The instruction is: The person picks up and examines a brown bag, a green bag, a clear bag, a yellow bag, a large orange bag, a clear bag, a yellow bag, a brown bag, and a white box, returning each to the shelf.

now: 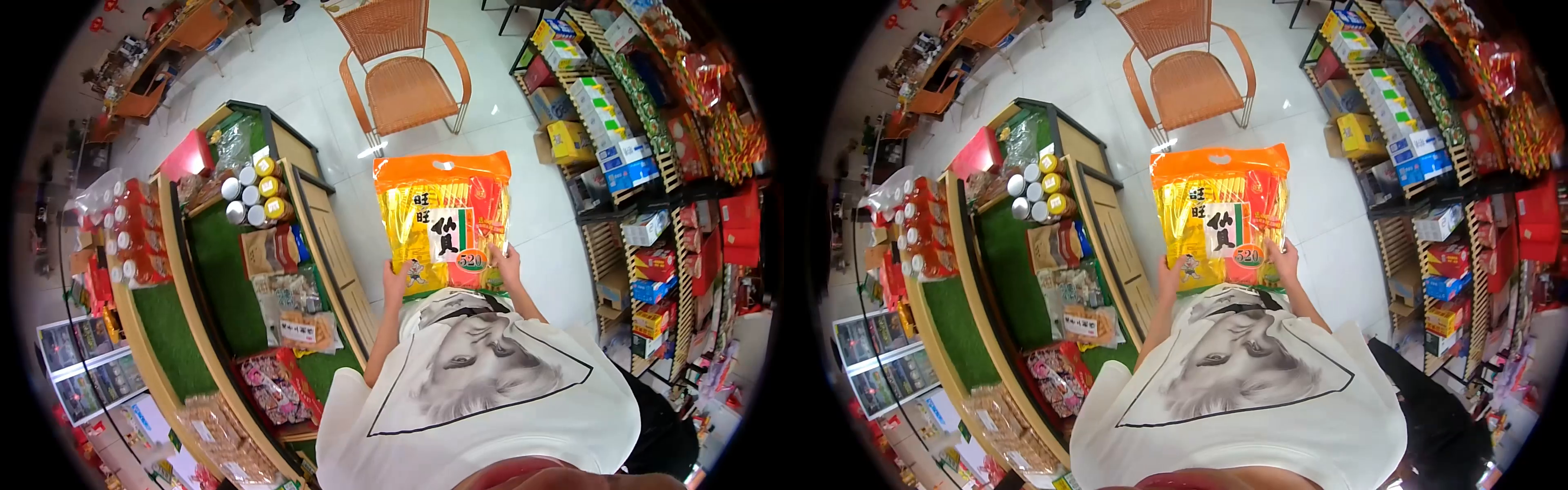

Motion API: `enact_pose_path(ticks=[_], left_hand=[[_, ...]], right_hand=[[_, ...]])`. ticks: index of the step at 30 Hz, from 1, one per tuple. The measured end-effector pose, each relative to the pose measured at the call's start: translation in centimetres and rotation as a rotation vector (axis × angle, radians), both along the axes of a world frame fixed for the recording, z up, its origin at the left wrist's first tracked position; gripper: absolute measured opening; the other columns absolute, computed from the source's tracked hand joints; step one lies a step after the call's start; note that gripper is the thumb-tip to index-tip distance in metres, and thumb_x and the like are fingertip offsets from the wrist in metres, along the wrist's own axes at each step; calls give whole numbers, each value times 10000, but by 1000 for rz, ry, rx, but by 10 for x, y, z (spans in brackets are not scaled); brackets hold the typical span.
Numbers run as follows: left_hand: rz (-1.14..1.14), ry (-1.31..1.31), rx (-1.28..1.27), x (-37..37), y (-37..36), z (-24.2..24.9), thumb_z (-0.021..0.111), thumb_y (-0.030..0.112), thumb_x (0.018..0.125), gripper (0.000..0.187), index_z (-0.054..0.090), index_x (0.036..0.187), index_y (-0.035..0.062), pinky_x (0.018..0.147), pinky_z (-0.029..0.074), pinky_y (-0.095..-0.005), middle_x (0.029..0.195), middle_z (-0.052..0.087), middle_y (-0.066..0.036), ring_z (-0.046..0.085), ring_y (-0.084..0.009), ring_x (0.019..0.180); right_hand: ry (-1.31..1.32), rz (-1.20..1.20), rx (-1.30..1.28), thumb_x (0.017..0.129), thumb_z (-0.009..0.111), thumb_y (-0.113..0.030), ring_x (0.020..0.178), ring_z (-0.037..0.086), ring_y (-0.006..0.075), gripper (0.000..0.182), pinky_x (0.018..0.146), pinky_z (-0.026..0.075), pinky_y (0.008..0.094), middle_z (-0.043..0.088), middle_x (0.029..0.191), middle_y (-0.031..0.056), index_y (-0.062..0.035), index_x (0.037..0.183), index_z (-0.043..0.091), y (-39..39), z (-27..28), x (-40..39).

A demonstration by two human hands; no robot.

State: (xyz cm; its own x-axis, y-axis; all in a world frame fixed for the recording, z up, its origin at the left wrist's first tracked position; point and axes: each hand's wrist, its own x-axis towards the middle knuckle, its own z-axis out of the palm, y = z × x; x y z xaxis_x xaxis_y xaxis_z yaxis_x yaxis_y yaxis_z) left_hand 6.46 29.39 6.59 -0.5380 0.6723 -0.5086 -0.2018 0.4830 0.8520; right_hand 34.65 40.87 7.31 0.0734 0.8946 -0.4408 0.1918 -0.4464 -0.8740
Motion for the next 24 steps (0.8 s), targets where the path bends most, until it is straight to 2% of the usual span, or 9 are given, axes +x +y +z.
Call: enact_pose_path(ticks=[3,7,10,15,19,21,24], left_hand=[[-38,-1,-13,-33,50,-6,706,237,818,351,521,1002,2,727,479,-288,916,614,-96,585,-146,818],[-118,8,-36,-84,97,-25,692,253,826,354,520,1004,0,712,484,-283,928,618,-96,595,-144,807],[-85,-51,-3,-105,152,-23,706,281,813,398,501,991,-9,725,477,-303,904,621,-122,589,-186,803],[-183,70,-43,-145,241,-37,692,355,806,464,490,1017,-7,738,484,-345,941,642,-171,628,-251,847],[-191,155,-97,-173,324,-55,660,450,798,538,485,1043,4,759,483,-401,942,651,-215,640,-341,887],[-190,213,-204,-191,368,-67,635,490,796,566,485,1055,10,768,479,-426,941,650,-226,632,-374,897],[-205,253,-397,-215,438,-86,600,539,794,599,487,1072,21,781,475,-458,960,649,-238,621,-410,917]], right_hand=[[-23,33,0,829,705,-288,529,482,55,296,497,401,230,581,660,-6,-17,935,650,45,7,-28],[-34,4,16,843,693,-277,559,460,55,252,517,375,233,545,646,-16,-38,876,620,87,15,-75],[-42,-44,4,831,703,-291,578,506,66,306,531,428,247,591,687,8,-4,923,644,131,18,-100],[-82,-82,47,822,706,-324,608,502,86,319,588,425,260,589,679,14,-12,835,640,202,-11,-131],[-119,-25,-50,828,697,-324,602,481,82,310,563,397,260,568,671,6,-19,818,642,294,-24,-165],[-167,22,-67,811,698,-353,594,473,87,325,553,390,268,560,664,7,-38,765,633,348,-46,-187],[-241,101,-246,773,714,-405,622,517,111,385,594,425,285,604,694,29,-25,791,655,448,-71,-226]])
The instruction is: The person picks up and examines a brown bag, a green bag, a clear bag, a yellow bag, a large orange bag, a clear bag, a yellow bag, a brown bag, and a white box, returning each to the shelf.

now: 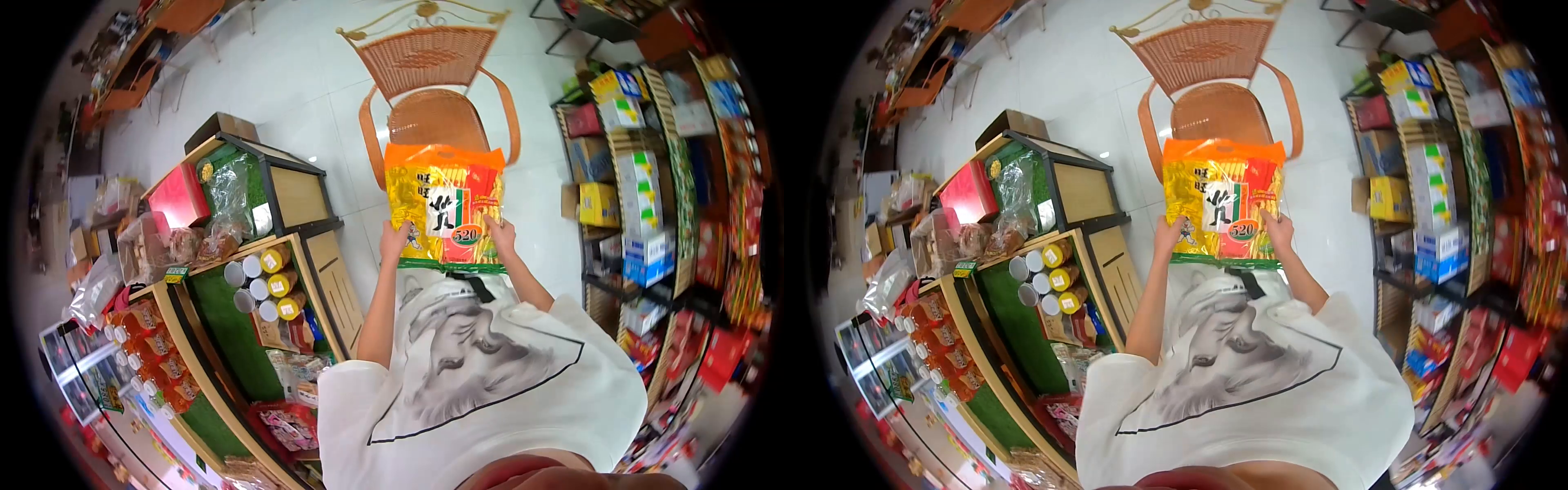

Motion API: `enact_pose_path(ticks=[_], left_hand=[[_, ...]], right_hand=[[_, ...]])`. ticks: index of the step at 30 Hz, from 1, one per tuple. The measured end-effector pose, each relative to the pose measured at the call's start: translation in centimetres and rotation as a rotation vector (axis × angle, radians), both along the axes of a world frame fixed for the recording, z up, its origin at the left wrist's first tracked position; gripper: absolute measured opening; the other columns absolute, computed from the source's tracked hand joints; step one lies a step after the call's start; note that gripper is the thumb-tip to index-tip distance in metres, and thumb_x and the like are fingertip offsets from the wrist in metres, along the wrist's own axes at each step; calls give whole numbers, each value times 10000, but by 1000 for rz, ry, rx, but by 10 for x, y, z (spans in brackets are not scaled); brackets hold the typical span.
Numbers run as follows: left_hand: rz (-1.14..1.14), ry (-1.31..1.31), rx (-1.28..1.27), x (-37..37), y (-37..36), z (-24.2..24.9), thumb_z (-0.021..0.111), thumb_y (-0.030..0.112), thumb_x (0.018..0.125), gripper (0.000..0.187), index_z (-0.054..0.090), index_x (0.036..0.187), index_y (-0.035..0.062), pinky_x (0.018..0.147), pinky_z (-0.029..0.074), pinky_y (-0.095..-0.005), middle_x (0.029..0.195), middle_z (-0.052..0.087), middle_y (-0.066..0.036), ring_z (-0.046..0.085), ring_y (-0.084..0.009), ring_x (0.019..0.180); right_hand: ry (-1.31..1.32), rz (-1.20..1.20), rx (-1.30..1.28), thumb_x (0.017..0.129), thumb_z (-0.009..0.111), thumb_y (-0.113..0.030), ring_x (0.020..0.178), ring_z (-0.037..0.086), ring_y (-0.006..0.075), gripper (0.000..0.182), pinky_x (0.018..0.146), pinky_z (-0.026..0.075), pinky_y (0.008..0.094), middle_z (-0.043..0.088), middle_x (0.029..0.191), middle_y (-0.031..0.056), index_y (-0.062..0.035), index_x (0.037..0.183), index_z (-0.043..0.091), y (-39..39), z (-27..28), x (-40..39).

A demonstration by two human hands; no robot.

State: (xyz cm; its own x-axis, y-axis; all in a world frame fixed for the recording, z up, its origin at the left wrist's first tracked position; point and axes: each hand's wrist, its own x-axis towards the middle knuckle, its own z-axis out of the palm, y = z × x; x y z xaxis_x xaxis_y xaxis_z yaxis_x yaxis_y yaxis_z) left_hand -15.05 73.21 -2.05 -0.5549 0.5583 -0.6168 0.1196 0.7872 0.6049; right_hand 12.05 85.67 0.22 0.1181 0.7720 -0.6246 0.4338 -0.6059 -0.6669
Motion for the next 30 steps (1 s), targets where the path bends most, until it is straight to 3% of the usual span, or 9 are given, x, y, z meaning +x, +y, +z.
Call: enact_pose_path(ticks=[4,5,8,9,14,17,22,25,30], left_hand=[[33,-21,-140,-17,109,-46,610,489,815,562,485,1094,18,787,483,-443,976,651,-227,633,-379,927],[43,-48,-157,-17,127,-57,610,467,826,546,484,1104,14,790,485,-439,981,652,-222,636,-370,932],[196,-170,73,-19,179,-78,602,351,865,463,483,1141,-1,799,491,-428,982,655,-201,644,-353,913],[217,-212,145,-24,197,-84,602,238,870,444,468,1212,-11,839,481,-416,1044,632,-206,624,-353,963],[80,0,341,-46,211,-208,607,135,834,508,438,1292,-9,910,443,-394,1178,564,-225,565,-341,1074],[179,-230,148,-47,247,-176,570,174,860,461,466,1278,9,849,474,-369,1094,610,-206,608,-305,994],[74,-280,145,-41,257,-109,558,243,908,393,525,1236,28,783,478,-299,982,644,-139,617,-175,897],[137,-135,225,-27,218,-89,555,252,911,378,544,1224,41,764,482,-298,940,653,-121,611,-171,831],[450,-142,266,17,90,-60,530,298,916,395,539,1221,47,825,486,-378,1027,644,-184,636,-298,901]], right_hand=[[-166,215,-9,729,729,-454,732,623,192,509,710,483,333,680,799,110,24,903,686,134,-70,-33],[-245,258,-19,756,711,-434,683,600,155,466,665,481,312,659,749,84,-3,934,697,160,-93,-35],[-151,256,19,797,688,-405,732,621,167,466,704,489,305,672,845,98,-11,1045,668,225,-87,-61],[-85,262,41,817,674,-388,740,625,166,459,705,489,302,671,873,103,-16,1085,647,243,-109,-65],[10,459,18,846,636,-312,770,614,151,480,699,490,298,658,930,89,-15,1212,547,283,-295,-48],[-185,463,-271,838,621,-282,818,625,159,479,732,499,289,653,968,111,-28,1236,540,322,-200,-98],[-179,569,-52,835,610,-278,892,626,188,531,790,495,294,648,1006,141,-42,1300,510,324,-224,-75],[-189,787,7,835,601,-264,859,633,194,505,786,495,296,655,995,128,-59,1292,533,325,-216,-73],[-165,1170,41,857,565,-304,784,640,212,431,743,500,324,660,926,132,-44,1200,603,296,-177,-126]])
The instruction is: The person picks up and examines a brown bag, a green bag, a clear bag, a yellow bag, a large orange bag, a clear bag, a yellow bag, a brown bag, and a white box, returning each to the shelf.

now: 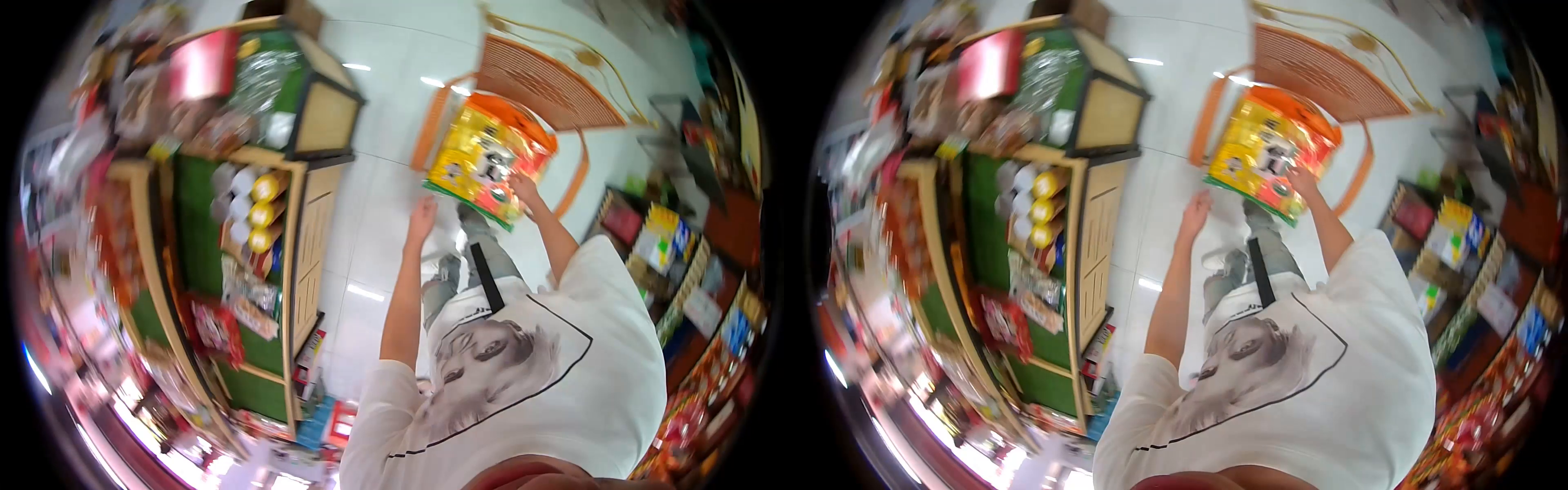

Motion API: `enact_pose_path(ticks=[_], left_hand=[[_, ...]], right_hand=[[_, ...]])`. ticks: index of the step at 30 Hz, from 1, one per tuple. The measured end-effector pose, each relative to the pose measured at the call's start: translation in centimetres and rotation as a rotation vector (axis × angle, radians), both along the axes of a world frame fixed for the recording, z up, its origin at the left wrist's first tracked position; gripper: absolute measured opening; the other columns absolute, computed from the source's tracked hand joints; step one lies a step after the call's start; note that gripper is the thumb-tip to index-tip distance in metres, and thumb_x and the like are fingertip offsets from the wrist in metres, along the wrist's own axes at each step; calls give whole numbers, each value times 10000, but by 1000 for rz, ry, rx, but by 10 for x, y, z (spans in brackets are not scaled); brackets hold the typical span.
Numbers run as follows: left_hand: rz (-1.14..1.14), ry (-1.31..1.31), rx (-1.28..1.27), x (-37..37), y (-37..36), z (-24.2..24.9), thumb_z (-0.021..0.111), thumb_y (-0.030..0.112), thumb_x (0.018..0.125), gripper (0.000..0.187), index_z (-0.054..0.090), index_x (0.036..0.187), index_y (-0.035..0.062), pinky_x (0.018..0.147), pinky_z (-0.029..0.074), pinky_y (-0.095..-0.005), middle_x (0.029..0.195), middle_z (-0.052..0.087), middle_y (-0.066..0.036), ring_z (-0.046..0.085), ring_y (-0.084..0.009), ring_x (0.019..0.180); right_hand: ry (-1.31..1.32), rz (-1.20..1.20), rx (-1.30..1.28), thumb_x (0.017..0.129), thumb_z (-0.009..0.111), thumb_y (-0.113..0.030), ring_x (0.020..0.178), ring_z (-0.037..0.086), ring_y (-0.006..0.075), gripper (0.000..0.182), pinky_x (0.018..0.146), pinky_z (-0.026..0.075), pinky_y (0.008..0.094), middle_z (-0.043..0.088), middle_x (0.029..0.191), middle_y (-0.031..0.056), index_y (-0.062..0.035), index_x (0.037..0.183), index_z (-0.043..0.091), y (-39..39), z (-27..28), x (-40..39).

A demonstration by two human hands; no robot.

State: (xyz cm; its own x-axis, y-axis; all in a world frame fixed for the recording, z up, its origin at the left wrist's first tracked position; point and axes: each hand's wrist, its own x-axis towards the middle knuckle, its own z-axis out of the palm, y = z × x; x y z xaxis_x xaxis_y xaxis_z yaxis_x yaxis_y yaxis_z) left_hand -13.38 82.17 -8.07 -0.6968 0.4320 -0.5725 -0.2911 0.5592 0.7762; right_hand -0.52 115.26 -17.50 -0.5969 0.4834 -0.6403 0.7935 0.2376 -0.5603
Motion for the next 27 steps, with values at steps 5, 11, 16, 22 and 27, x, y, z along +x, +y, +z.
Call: enact_pose_path(ticks=[5,11,16,22,27], left_hand=[[275,216,-147,132,-190,-36,561,308,858,366,558,1174,123,882,482,-430,1046,638,-200,594,-379,1014],[1128,5,-238,353,-380,-9,531,281,857,309,589,1111,117,883,475,-439,1064,629,-232,585,-401,1031],[1707,-147,-510,536,-453,-26,515,291,830,365,604,1049,14,898,466,-440,1072,627,-249,570,-414,1052],[1640,-511,-260,596,-430,-16,530,170,837,251,621,1035,45,481,492,-343,822,648,-98,626,-206,654],[1327,-566,-52,553,-466,17,544,415,830,457,607,1130,76,708,518,-442,1028,656,-117,638,-277,888]], right_hand=[[405,158,-50,886,548,-314,698,597,185,350,659,483,332,637,812,99,16,970,630,-111,35,-40],[272,469,-330,901,536,-234,541,565,122,185,443,420,249,592,657,36,-67,946,602,-318,69,-30],[406,1156,-180,893,555,-185,534,590,134,161,477,463,267,626,641,88,-40,893,624,-501,113,24],[240,1412,-398,895,560,-200,518,581,152,171,481,468,262,632,702,79,-58,974,614,-646,126,7],[-175,1265,-318,859,572,-277,537,589,188,253,437,468,300,633,772,116,-77,1015,569,-665,89,-21]])
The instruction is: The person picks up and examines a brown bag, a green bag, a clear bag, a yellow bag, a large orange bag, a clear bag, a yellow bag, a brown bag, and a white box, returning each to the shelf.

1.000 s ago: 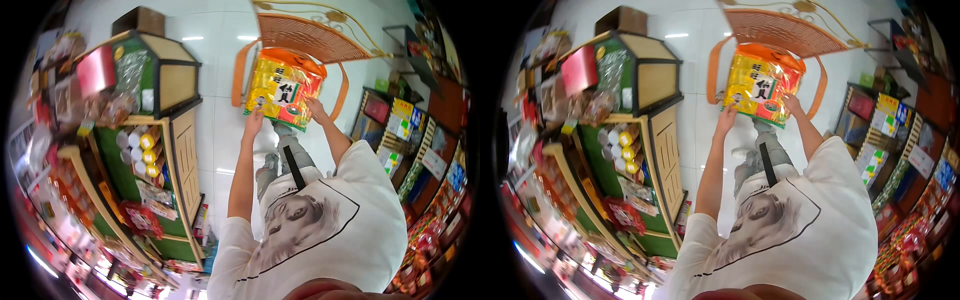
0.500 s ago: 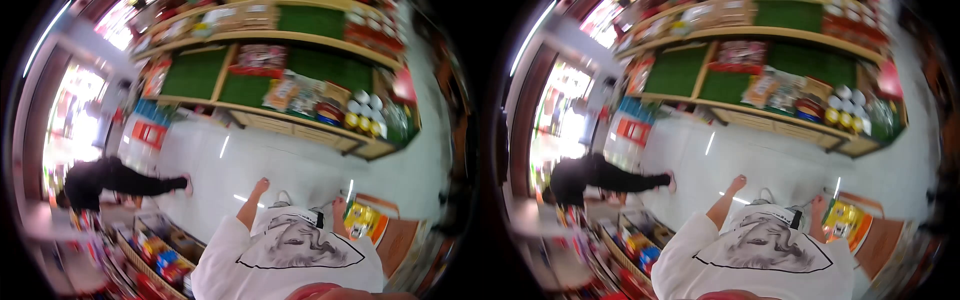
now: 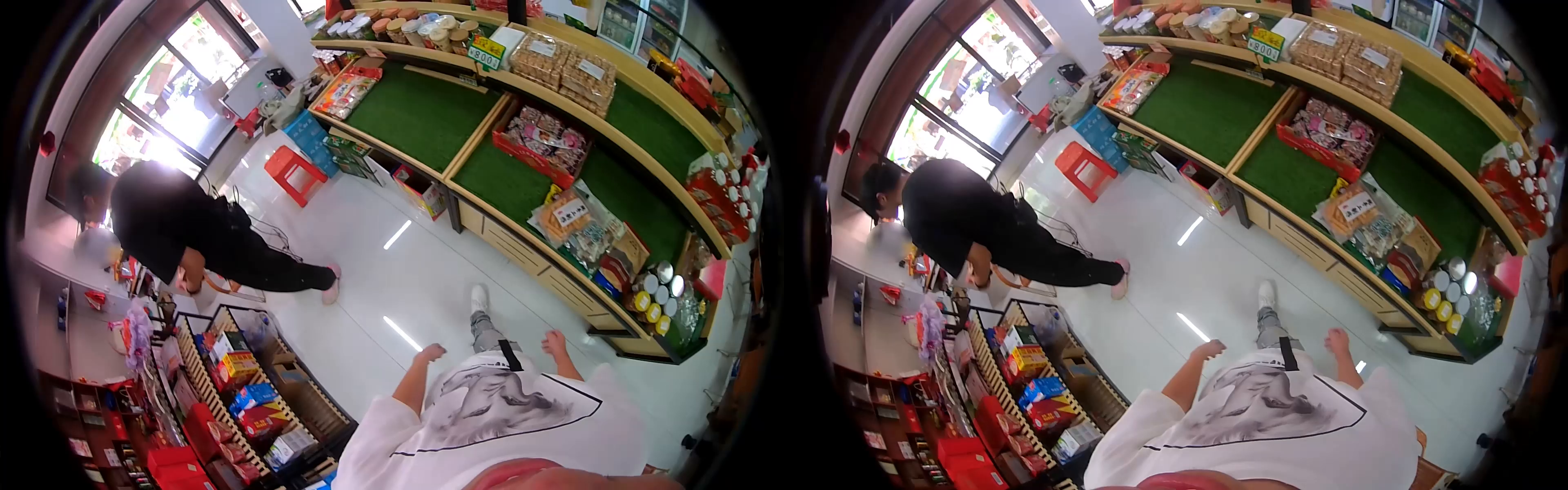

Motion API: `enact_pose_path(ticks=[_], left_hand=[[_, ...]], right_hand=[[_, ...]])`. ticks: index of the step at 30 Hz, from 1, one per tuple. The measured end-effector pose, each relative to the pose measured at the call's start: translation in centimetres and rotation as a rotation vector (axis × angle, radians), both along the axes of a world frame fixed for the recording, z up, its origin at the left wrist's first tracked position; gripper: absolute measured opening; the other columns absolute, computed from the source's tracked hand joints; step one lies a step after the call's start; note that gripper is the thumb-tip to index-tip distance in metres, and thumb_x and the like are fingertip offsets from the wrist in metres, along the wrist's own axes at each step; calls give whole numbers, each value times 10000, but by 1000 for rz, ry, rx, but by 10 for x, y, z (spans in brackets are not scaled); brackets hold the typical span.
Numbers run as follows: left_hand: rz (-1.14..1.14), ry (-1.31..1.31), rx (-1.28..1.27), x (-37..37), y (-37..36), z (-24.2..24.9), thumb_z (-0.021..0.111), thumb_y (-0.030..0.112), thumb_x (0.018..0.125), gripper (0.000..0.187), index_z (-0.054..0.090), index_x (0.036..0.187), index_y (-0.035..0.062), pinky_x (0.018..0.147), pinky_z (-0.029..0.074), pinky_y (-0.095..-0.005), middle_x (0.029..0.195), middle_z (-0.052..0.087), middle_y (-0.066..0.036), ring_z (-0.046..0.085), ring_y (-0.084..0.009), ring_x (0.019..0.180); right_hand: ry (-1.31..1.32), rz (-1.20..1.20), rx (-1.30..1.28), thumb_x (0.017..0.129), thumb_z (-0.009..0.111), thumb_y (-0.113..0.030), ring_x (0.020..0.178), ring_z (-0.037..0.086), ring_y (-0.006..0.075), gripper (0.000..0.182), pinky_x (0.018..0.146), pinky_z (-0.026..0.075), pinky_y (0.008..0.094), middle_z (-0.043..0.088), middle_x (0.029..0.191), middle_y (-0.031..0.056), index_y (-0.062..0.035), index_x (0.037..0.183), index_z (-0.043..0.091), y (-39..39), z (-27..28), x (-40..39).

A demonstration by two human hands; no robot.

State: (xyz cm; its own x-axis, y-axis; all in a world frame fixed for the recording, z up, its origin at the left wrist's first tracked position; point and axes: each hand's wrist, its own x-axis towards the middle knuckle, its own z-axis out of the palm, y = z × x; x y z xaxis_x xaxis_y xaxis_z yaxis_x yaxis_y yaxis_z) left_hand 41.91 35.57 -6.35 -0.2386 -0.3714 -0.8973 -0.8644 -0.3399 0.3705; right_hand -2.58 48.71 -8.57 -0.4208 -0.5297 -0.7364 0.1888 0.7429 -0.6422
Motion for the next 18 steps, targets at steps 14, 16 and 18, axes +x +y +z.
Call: enact_pose_path(ticks=[14,16,18], left_hand=[[453,259,-337,22,-288,68,537,264,891,336,576,1154,60,738,511,-302,967,672,-132,640,-189,865],[568,211,-405,57,-296,48,539,247,881,345,578,1159,47,699,516,-292,946,677,-131,635,-175,803],[714,120,-387,89,-291,37,545,260,856,354,599,1129,40,703,514,-297,937,681,-140,644,-185,814]], right_hand=[[-134,223,166,829,564,-213,529,584,217,187,416,459,353,617,724,130,-29,804,581,-186,-25,47],[-135,218,45,832,559,-214,522,579,209,199,410,454,349,614,721,127,-22,787,578,-271,-14,55],[-151,196,-24,859,551,-284,566,602,199,252,461,486,328,638,787,103,-57,967,572,-361,7,62]])
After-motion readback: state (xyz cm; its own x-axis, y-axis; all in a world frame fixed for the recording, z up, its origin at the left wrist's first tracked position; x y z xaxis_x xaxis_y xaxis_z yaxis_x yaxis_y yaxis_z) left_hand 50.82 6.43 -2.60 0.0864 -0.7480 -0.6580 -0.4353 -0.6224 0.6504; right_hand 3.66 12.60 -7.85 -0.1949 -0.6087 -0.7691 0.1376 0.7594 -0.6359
